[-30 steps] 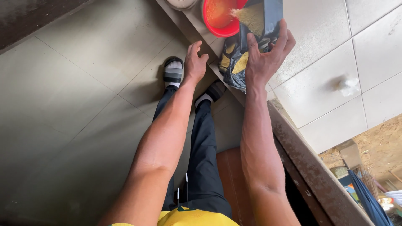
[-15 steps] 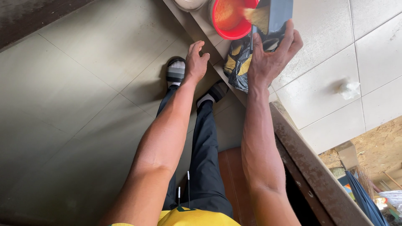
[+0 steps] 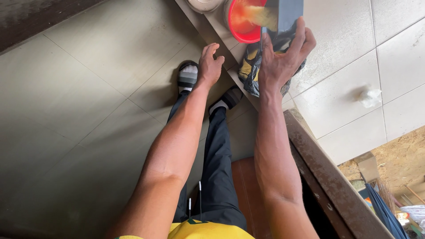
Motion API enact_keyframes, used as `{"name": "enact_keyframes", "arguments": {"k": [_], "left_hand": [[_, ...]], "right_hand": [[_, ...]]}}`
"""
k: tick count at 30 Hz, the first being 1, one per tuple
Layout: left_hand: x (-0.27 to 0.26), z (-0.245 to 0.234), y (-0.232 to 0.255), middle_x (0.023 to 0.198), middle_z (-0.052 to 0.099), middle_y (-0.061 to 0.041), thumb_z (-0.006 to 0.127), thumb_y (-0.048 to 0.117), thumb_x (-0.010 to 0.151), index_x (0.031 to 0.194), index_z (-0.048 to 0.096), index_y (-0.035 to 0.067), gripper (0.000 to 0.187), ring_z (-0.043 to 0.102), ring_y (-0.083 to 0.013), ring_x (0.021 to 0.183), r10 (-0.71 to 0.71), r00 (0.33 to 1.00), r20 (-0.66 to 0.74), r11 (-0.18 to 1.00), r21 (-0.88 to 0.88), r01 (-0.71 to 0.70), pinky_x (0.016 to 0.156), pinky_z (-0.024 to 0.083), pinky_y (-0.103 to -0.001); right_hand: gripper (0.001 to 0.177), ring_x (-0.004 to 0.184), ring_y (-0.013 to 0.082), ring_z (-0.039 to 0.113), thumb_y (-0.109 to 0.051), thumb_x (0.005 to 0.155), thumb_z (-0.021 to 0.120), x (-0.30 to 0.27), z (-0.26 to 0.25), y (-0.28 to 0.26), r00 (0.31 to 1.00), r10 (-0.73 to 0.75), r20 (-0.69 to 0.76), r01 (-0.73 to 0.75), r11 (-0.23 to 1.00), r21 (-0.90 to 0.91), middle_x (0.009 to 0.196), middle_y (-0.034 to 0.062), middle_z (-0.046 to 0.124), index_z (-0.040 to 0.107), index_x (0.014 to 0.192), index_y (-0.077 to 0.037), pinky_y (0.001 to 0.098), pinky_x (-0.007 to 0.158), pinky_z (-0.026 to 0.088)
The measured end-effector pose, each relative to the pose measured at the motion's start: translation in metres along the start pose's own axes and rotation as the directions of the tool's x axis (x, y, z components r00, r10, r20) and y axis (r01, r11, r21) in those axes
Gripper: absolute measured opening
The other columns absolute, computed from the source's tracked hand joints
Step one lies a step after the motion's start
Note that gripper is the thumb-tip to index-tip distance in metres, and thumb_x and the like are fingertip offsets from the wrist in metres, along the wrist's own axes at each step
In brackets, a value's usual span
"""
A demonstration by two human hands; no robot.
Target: The person opens a black plastic bag containing yellow granular material, then uses a black rectangular scoop to transfer the contents into a red bucket. The person repeats the scooping and pouring action multiple times, then walks to a table and places the bucket and scoop down.
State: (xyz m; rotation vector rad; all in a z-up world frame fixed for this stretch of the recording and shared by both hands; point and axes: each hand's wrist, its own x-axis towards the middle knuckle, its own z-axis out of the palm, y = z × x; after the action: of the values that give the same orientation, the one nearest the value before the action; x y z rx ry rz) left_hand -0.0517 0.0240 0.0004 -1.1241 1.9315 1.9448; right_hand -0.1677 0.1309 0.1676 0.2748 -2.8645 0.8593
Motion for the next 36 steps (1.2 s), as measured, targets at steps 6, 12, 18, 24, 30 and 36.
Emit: {"name": "enact_keyframes", "arguments": {"k": [6,12,18,24,30,36], "left_hand": [[-0.003,-0.003,0.000,0.146,0.053,-0.010,0.062,0.012,0.090,0.139,0.056,0.002,0.050,0.053,-0.0264,0.136,-0.011,1.000,0.004,1.000,-0.006,0.011,0.113,0.044,-0.036],[-0.005,0.001,-0.008,0.147,0.053,-0.009,0.063,0.013,0.090,0.138,0.057,0.003,0.050,0.054,-0.0266,0.136,-0.018,1.000,0.014,0.999,0.027,0.017,0.112,0.045,-0.035],[-0.008,0.000,-0.004,0.147,0.054,-0.009,0.063,0.013,0.090,0.138,0.057,0.004,0.050,0.053,-0.0263,0.137,-0.046,0.999,0.028,0.998,0.038,0.045,0.113,0.043,-0.036],[-0.012,0.002,0.003,0.145,0.055,-0.009,0.063,0.016,0.089,0.138,0.058,0.004,0.050,0.054,-0.0252,0.136,-0.058,0.998,0.031,0.997,0.054,0.056,0.113,0.044,-0.035],[-0.016,0.005,0.001,0.147,0.054,-0.008,0.062,0.016,0.089,0.138,0.057,0.004,0.051,0.053,-0.0250,0.137,-0.064,0.997,0.045,0.997,0.041,0.062,0.113,0.043,-0.035],[-0.019,0.006,-0.005,0.147,0.053,-0.008,0.063,0.017,0.089,0.138,0.057,0.004,0.050,0.052,-0.0246,0.136,-0.090,0.994,0.056,0.993,0.079,0.086,0.113,0.042,-0.035]], "right_hand": [[0.088,0.137,0.0248,0.048,-0.028,0.091,0.101,0.004,0.003,0.013,0.997,-0.060,-0.050,0.060,0.998,0.003,0.140,0.0076,0.041,0.043,0.157,-0.020,0.0418,0.116,0.047],[0.091,0.135,0.0270,0.048,-0.024,0.086,0.103,-0.007,-0.006,0.001,1.000,-0.023,0.016,0.024,0.998,-0.057,0.139,0.0091,0.043,0.045,0.154,-0.019,0.0441,0.113,0.047],[0.094,0.134,0.0280,0.046,-0.021,0.082,0.103,-0.012,-0.005,-0.003,0.994,-0.068,0.083,0.078,0.988,-0.134,0.140,0.0075,0.043,0.043,0.155,-0.020,0.0445,0.110,0.047],[0.095,0.134,0.0271,0.043,-0.019,0.083,0.102,-0.006,-0.006,-0.014,0.990,-0.116,0.081,0.126,0.982,-0.139,0.142,0.0053,0.041,0.043,0.156,-0.023,0.0409,0.109,0.051],[0.093,0.136,0.0284,0.044,-0.024,0.088,0.102,-0.008,-0.007,-0.010,0.994,-0.100,0.047,0.103,0.991,-0.081,0.142,0.0086,0.040,0.041,0.157,-0.020,0.0437,0.111,0.048],[0.079,0.135,0.0214,0.051,-0.038,0.100,0.089,-0.017,-0.001,0.031,0.997,0.077,0.016,-0.079,0.989,0.128,0.143,0.0105,0.039,0.040,0.158,-0.017,0.0372,0.108,0.056]]}}
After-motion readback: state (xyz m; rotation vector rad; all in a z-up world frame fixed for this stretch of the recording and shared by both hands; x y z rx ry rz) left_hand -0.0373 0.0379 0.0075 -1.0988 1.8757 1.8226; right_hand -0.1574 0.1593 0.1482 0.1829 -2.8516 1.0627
